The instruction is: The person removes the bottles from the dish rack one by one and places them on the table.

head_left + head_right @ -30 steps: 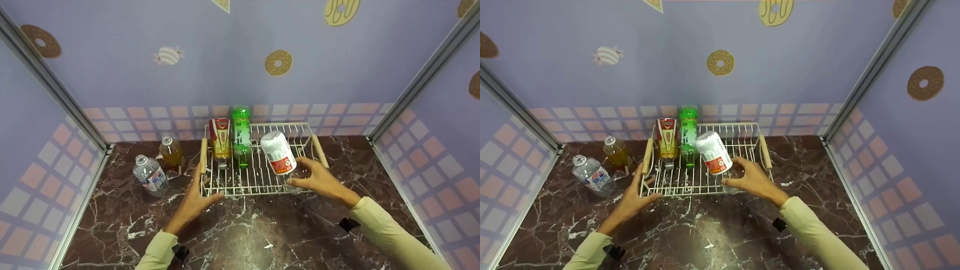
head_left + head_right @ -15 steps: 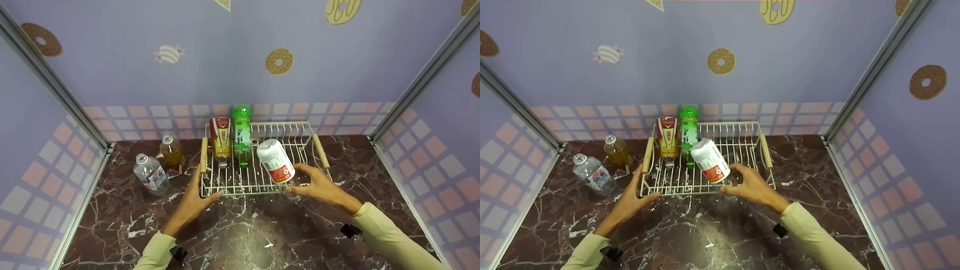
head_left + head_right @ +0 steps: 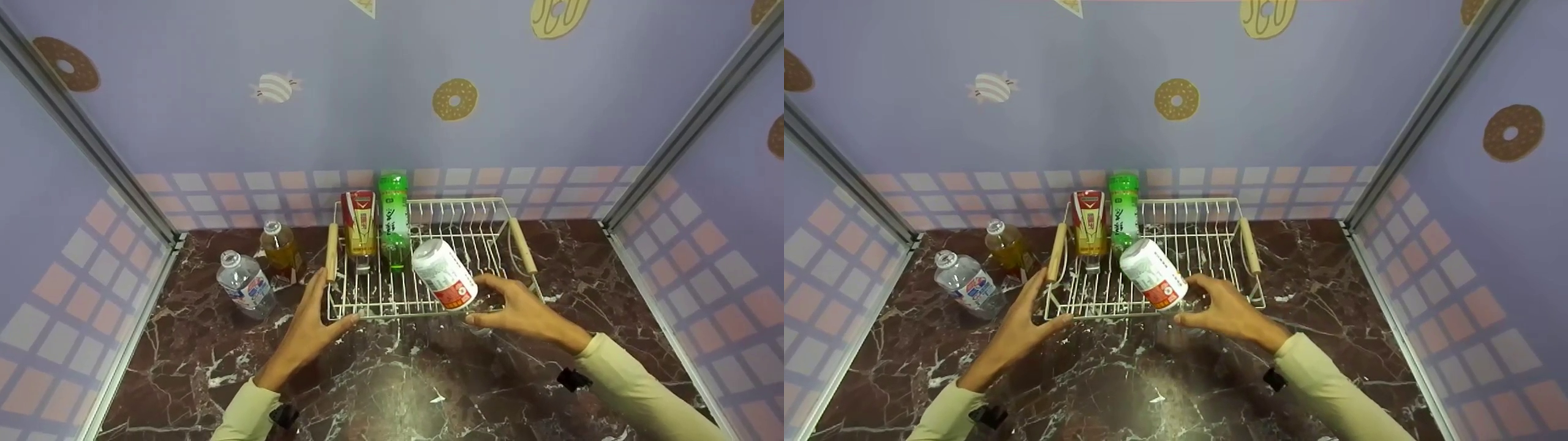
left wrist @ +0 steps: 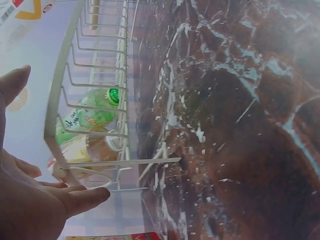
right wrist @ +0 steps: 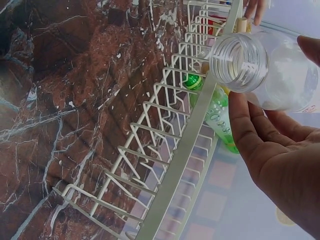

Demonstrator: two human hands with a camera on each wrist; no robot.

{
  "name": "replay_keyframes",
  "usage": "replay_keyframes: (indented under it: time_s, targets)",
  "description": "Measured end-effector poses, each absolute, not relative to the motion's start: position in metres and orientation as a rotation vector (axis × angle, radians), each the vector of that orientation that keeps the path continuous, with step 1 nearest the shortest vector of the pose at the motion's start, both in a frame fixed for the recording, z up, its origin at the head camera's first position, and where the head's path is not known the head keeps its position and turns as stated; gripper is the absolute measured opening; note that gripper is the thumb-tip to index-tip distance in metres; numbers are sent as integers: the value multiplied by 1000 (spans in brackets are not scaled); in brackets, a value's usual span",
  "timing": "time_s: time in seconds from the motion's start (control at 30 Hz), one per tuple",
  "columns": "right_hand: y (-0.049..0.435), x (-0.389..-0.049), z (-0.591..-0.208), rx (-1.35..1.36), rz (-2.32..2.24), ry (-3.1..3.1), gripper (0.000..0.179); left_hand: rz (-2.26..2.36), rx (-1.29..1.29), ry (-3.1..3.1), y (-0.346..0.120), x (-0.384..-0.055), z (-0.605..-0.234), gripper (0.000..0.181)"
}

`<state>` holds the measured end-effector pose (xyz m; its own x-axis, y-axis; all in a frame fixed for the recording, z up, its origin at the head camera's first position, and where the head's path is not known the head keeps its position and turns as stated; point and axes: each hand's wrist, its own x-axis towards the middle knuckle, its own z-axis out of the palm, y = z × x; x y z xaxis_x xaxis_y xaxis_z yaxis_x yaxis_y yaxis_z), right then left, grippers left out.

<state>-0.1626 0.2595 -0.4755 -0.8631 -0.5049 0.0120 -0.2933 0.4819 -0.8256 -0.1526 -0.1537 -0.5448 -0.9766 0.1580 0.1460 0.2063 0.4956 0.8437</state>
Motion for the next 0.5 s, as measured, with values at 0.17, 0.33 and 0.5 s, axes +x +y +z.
replay_keyframes:
  time_s: [0.17, 0.33, 0.5]
  targets:
    - [258, -161, -477, -684, -1339, 2463, 68, -1500, -358, -2672, -153, -150, -539, 117]
    - [258, -160, -479, -715, -1337, 2453, 64, -1491, -374, -2661, -151, -147, -536, 112]
    - [258, -159, -481, -762, -1294, 2495, 61, -1462, -377, -2663, -150, -144, -530, 108]
